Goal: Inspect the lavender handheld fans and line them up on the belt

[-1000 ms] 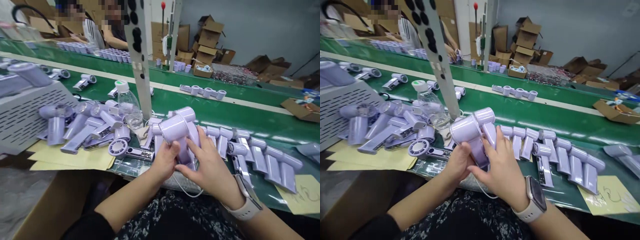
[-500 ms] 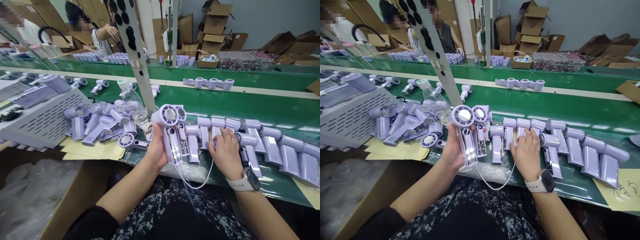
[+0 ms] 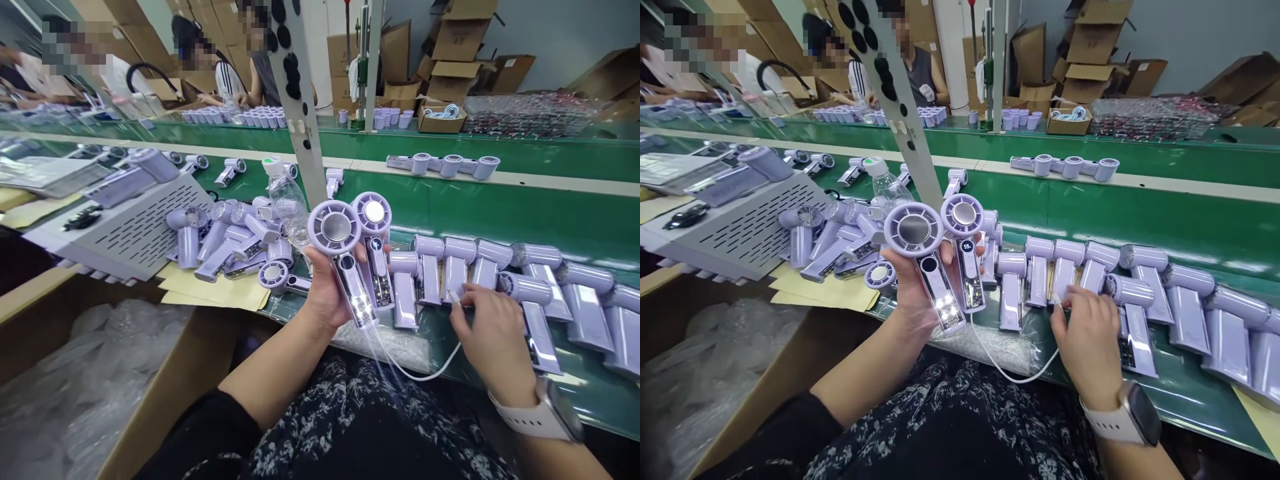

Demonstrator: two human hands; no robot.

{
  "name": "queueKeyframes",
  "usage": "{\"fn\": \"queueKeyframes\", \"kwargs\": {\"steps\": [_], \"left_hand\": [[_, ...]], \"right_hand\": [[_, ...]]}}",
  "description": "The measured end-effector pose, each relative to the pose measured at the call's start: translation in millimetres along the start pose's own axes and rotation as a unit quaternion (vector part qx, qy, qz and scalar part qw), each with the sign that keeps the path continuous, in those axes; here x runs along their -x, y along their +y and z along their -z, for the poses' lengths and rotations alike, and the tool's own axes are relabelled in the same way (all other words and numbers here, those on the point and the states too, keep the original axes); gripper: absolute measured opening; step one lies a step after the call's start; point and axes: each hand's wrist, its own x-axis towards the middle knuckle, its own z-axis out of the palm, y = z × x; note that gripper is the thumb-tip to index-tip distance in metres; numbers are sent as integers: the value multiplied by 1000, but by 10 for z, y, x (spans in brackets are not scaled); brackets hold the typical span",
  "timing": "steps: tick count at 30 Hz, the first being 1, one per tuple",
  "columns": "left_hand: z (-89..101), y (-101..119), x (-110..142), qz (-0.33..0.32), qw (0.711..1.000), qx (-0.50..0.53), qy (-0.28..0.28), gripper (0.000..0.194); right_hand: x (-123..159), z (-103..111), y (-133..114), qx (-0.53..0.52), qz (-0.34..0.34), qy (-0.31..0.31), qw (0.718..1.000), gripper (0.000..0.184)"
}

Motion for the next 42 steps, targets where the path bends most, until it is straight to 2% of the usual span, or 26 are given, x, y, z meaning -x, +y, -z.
{"fn": "queueKeyframes", "kwargs": {"steps": [1,2,4,5,6,9,12,15,16,18,23,26,28,29,31,33,34,36,38,40,42], "left_hand": [[-8,-2,-5,-6,1000,-9,14,75],[-21,-4,-12,-12,999,-19,30,76],[-62,-6,-37,-19,997,-33,65,77],[-87,-3,-51,-23,996,-33,82,77],[-114,3,-66,-25,994,-29,98,76],[-180,30,-98,-30,992,-3,122,74],[-202,46,-102,-26,993,34,113,71],[-185,31,-82,-33,994,52,90,68],[-175,18,-71,-40,994,48,87,68],[-159,-21,-49,-57,993,45,92,69],[-123,-122,-4,-60,986,99,117,67],[-67,-161,7,-57,989,90,100,68],[-29,-180,11,-66,993,70,75,68],[-18,-186,14,-72,994,62,62,68],[-23,-185,22,-76,994,62,46,68],[-58,-159,30,-71,993,81,48,69],[-82,-138,32,-66,992,97,52,69],[-124,-86,31,-48,987,137,61,69],[-149,-41,27,-24,984,167,64,69],[-156,-27,28,-10,983,177,48,67],[-156,-56,40,-28,985,168,12,65]], "right_hand": [[-7,71,-83,-94,-37,-46,994,14],[-13,138,-181,-192,-66,-116,972,19],[-24,240,-385,-343,-93,-269,895,30],[-29,268,-478,-384,-92,-322,860,35],[-34,278,-559,-406,-91,-348,840,36],[-38,233,-737,-446,-103,-355,815,32],[-17,137,-871,-530,-105,-360,760,36],[35,49,-975,-632,-106,-325,696,38],[56,29,-999,-653,-110,-315,680,38],[96,5,-1029,-668,-124,-311,665,39],[134,-14,-1043,-662,-147,-349,647,43],[148,-55,-1047,-654,-158,-360,646,44],[157,-84,-1042,-639,-159,-332,675,43],[158,-90,-1034,-621,-144,-312,705,43],[148,-77,-1007,-560,-75,-282,776,40],[129,-35,-976,-506,4,-254,824,35],[118,-9,-965,-494,35,-240,835,33],[102,35,-952,-497,74,-210,839,31],[94,56,-951,-496,79,-182,845,32],[101,55,-956,-490,39,-173,853,33],[129,40,-969,-505,-29,-181,844,36]]}}
